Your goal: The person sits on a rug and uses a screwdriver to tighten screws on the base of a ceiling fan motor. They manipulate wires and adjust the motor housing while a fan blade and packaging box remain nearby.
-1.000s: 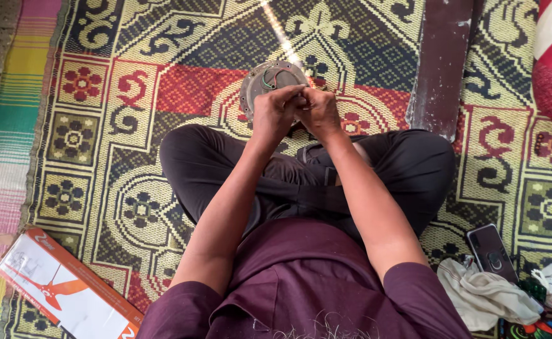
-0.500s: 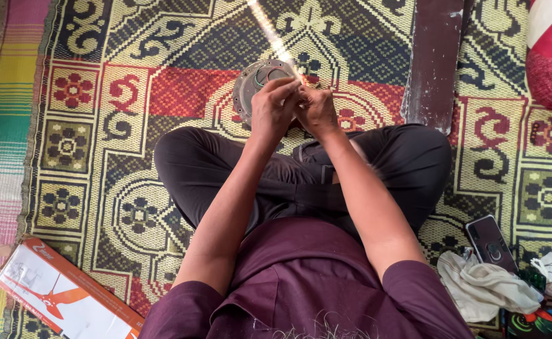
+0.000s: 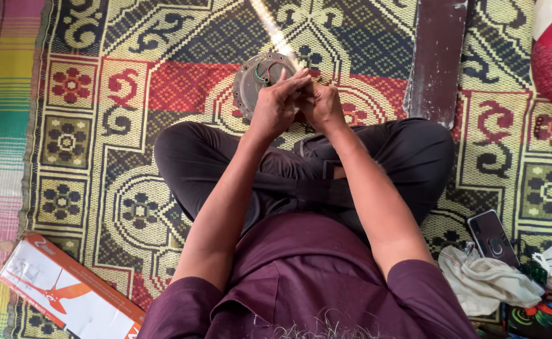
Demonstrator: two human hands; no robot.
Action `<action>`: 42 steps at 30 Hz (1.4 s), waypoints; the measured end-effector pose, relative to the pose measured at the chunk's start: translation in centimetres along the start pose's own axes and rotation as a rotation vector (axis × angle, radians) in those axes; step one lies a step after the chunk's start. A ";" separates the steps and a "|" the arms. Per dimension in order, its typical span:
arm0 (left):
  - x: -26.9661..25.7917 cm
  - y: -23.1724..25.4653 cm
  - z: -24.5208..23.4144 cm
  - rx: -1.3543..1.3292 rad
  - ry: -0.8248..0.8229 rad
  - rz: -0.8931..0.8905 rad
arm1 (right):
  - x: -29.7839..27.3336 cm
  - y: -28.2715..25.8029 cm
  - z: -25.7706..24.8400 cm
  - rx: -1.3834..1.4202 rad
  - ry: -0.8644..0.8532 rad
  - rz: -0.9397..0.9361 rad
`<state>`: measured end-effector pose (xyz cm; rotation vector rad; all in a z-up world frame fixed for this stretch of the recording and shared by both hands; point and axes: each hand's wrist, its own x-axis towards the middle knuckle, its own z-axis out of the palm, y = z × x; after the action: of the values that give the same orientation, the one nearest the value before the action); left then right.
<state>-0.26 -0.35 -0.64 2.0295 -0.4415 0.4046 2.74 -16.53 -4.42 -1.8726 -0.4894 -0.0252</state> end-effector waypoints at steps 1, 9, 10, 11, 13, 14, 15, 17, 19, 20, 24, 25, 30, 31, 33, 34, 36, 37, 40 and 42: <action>-0.2 0.3 0.0 -0.026 -0.007 -0.048 | 0.0 -0.1 0.1 -0.021 0.013 0.000; -0.7 1.5 0.8 0.122 0.300 -0.106 | 0.1 -1.0 1.9 -0.209 0.199 -0.227; -0.8 1.5 0.7 0.140 0.311 -0.120 | 0.1 -0.7 2.1 -0.235 0.211 -0.246; -0.9 1.4 0.6 0.157 0.322 -0.134 | 0.1 -0.4 2.2 -0.261 0.223 -0.266; -1.0 0.9 0.4 0.136 0.288 -0.118 | 0.2 0.7 2.0 -0.287 0.166 -0.206; -1.2 0.6 0.3 0.122 0.270 -0.114 | 0.4 1.4 1.6 -0.287 0.095 -0.126; -1.2 0.3 0.4 0.112 0.251 -0.140 | 0.2 2.0 1.2 -0.286 0.025 -0.046; -0.9 -0.2 0.3 0.095 0.221 -0.182 | -0.3 3.0 -0.2 -0.218 -0.035 0.049; -0.7 -0.3 0.5 0.151 0.181 -0.176 | -0.6 3.5 -1.7 -0.215 -0.031 0.160; -0.7 -0.3 0.5 0.181 0.159 -0.173 | -1.0 3.6 -2.3 -0.245 0.003 0.230; -1.0 0.6 1.1 0.201 0.149 -0.053 | -2.4 3.8 -2.5 -0.237 -0.066 0.326; -1.2 0.9 1.2 0.202 0.155 -0.025 | -2.7 3.9 -2.4 -0.248 -0.087 0.287; -1.3 2.2 0.5 0.176 0.160 -0.021 | -4.2 5.0 -1.4 -0.316 -0.107 0.142; -1.4 2.4 0.2 0.186 0.179 -0.022 | -4.4 5.5 -1.5 -0.322 -0.074 0.142; -0.7 2.7 -0.7 0.188 0.255 0.001 | -4.3 6.7 -1.9 -0.339 -0.005 0.134; -0.4 2.7 -1.0 0.179 0.308 0.017 | -4.3 7.5 -1.9 -0.308 -0.020 0.140; -0.6 2.9 -2.0 0.127 0.394 0.018 | -4.6 9.4 -1.5 -0.241 -0.058 0.157; -0.8 2.8 -2.7 0.084 0.428 0.002 | -5.1 10.3 -0.9 -0.251 -0.085 0.150; 0.0 1.8 -4.3 -0.026 0.585 0.033 | -5.1 13.1 0.4 -0.215 -0.141 0.161; 0.1 0.6 -5.0 -0.271 0.703 -0.052 | -5.0 14.6 0.8 -0.078 -0.194 0.239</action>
<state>-0.97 3.75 2.12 1.5079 -0.0030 0.9268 2.99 -21.35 -19.08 -2.0095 -0.3981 0.3031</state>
